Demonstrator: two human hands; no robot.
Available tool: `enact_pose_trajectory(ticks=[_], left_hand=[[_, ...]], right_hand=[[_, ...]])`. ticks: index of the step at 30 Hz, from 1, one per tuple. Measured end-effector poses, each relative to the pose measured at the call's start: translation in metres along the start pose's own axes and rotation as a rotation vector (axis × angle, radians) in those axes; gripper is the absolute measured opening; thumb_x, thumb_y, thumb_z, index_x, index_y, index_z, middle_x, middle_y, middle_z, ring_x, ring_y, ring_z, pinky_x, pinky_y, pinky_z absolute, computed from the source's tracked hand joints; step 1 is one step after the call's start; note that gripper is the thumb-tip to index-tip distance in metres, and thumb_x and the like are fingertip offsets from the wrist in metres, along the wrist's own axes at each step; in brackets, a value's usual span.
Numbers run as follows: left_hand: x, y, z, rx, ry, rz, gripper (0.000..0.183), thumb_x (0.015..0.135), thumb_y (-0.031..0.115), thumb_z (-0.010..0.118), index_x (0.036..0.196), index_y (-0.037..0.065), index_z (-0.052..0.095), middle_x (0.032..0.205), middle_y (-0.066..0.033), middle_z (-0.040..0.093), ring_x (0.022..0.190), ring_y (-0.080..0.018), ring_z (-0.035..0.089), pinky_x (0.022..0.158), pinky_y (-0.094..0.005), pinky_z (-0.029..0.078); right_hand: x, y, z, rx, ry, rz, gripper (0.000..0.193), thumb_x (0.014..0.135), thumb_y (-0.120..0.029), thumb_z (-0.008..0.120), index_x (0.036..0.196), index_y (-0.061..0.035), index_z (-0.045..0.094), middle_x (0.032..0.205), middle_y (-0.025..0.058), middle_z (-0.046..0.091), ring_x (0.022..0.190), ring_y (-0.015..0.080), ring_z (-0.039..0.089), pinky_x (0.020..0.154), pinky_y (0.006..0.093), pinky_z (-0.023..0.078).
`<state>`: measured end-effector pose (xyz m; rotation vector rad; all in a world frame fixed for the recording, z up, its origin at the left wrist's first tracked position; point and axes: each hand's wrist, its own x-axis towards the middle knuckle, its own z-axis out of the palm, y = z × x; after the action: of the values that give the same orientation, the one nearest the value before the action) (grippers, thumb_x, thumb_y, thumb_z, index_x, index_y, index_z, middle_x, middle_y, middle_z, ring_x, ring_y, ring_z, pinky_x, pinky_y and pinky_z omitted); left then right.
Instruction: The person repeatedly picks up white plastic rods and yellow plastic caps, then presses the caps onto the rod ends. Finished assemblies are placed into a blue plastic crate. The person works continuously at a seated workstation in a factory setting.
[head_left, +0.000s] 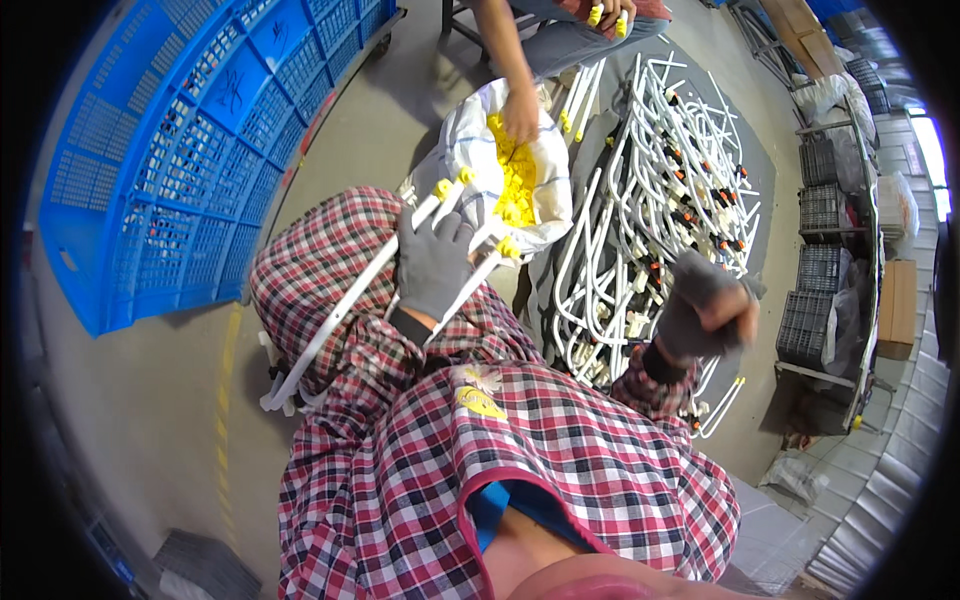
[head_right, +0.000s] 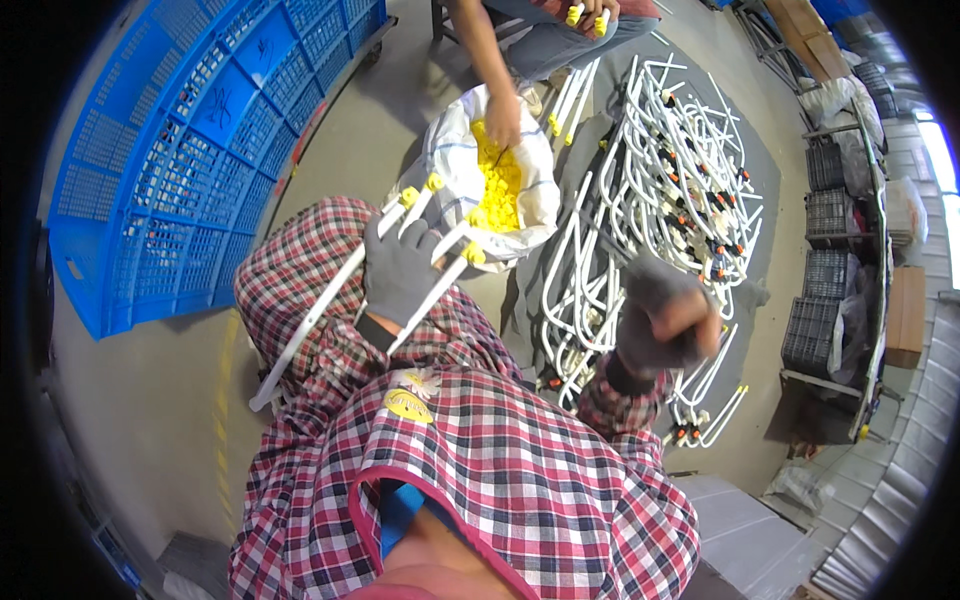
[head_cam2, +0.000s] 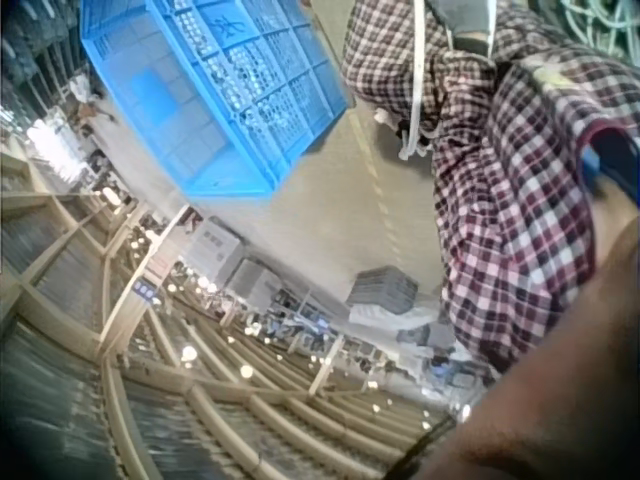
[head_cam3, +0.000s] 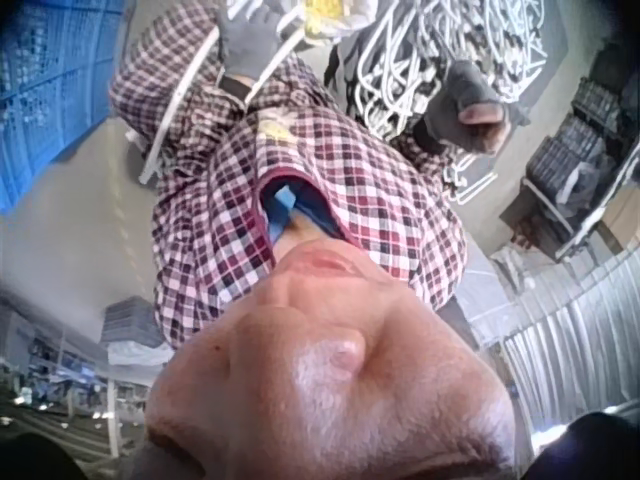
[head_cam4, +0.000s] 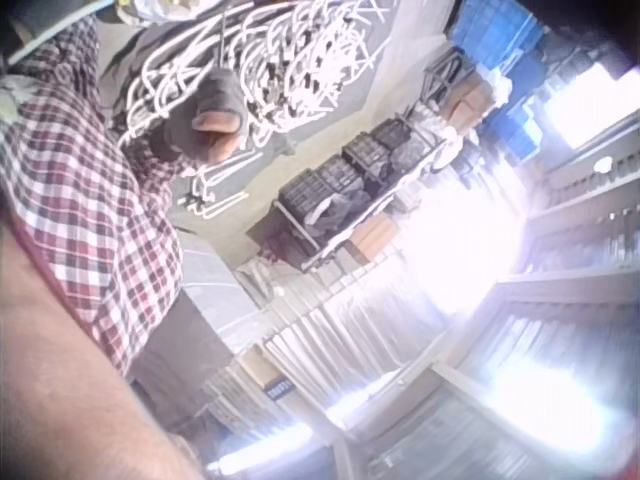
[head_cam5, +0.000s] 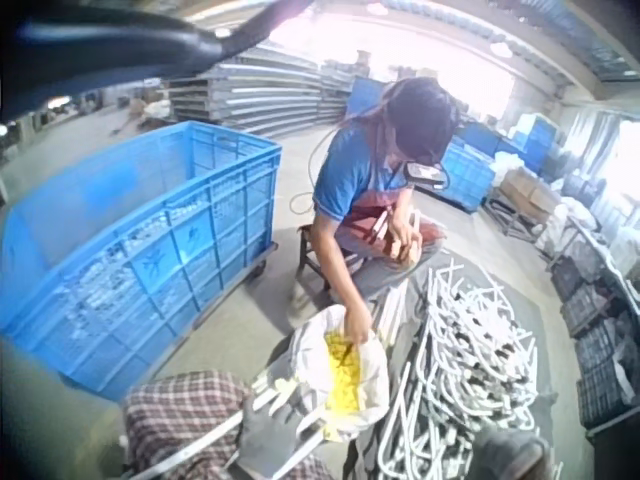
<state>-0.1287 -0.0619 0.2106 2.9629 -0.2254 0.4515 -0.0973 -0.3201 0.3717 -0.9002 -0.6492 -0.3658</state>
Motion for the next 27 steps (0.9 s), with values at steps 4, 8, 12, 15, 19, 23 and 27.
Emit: enact_pose_trajectory(ticks=[4,8,12,15,19,23,27], left_hand=[[-0.007,0.001,-0.001,-0.145,0.202,-0.038,0.041,0.085,0.029,0.076,0.114,0.002,0.066,0.116,-0.0134,0.06,0.114,-0.0286,0.059,0.115,-0.054,0.033],[-0.003,-0.003,0.006,0.036,0.209,-0.107,0.035,0.092,0.017,0.066,0.121,-0.002,0.064,0.114,-0.016,0.059,0.1,-0.0311,0.067,0.114,-0.0549,0.036],[0.0,-0.006,0.009,0.051,0.167,-0.178,0.039,0.088,0.015,0.068,0.123,-0.004,0.064,0.097,-0.014,0.065,0.099,-0.0287,0.064,0.108,-0.0489,0.041],[0.0,-0.007,0.01,-0.006,0.136,-0.203,0.033,0.092,0.011,0.06,0.12,-0.005,0.065,0.081,-0.011,0.065,0.083,-0.0268,0.065,0.107,-0.048,0.041],[0.003,-0.008,0.009,-0.004,0.096,-0.221,0.034,0.091,0.012,0.061,0.122,-0.003,0.065,0.084,-0.0113,0.067,0.081,-0.0262,0.065,0.109,-0.0471,0.039],[0.003,-0.008,0.009,0.006,0.06,-0.26,0.032,0.093,0.012,0.059,0.122,-0.002,0.066,0.085,-0.0118,0.068,0.082,-0.0255,0.066,0.109,-0.0454,0.038],[0.004,-0.009,0.013,0.023,0.002,-0.272,0.03,0.095,0.01,0.056,0.12,-0.002,0.068,0.087,-0.0114,0.069,0.088,-0.0258,0.064,0.101,-0.0437,0.04]], right_hand=[[-0.015,0.096,-0.031,0.169,0.072,0.407,0.053,0.105,-0.044,0.038,0.064,-0.0108,0.044,0.062,0.0047,0.046,0.062,0.0202,0.042,0.069,0.0388,0.037],[-0.018,0.152,-0.041,0.374,0.114,0.498,0.052,0.106,-0.041,0.039,0.065,-0.0089,0.045,0.059,0.0036,0.04,0.059,0.018,0.033,0.068,0.0377,0.032],[-0.008,0.153,-0.021,0.224,0.021,0.513,0.051,0.105,-0.042,0.04,0.065,-0.0105,0.045,0.054,0.0002,0.035,0.054,0.0158,0.03,0.066,0.0365,0.03],[0.003,0.152,-0.013,0.193,-0.07,0.507,0.051,0.105,-0.041,0.039,0.065,-0.0101,0.045,0.055,-0.0001,0.034,0.054,0.0154,0.03,0.066,0.0366,0.03],[0.011,0.169,-0.012,0.245,-0.006,0.601,0.054,0.106,-0.043,0.037,0.066,-0.0079,0.047,0.057,0.0014,0.038,0.056,0.0173,0.033,0.066,0.0359,0.031],[0.006,0.194,-0.002,-0.026,-0.316,0.719,0.058,0.104,-0.049,0.041,0.067,-0.0042,0.05,0.063,0.005,0.047,0.061,0.0209,0.04,0.068,0.0358,0.034],[-0.001,0.206,0.003,0.176,-0.02,0.534,0.063,0.102,-0.057,0.04,0.068,-0.0059,0.053,0.058,0.0,0.04,0.059,0.0145,0.039,0.064,0.0302,0.032]])
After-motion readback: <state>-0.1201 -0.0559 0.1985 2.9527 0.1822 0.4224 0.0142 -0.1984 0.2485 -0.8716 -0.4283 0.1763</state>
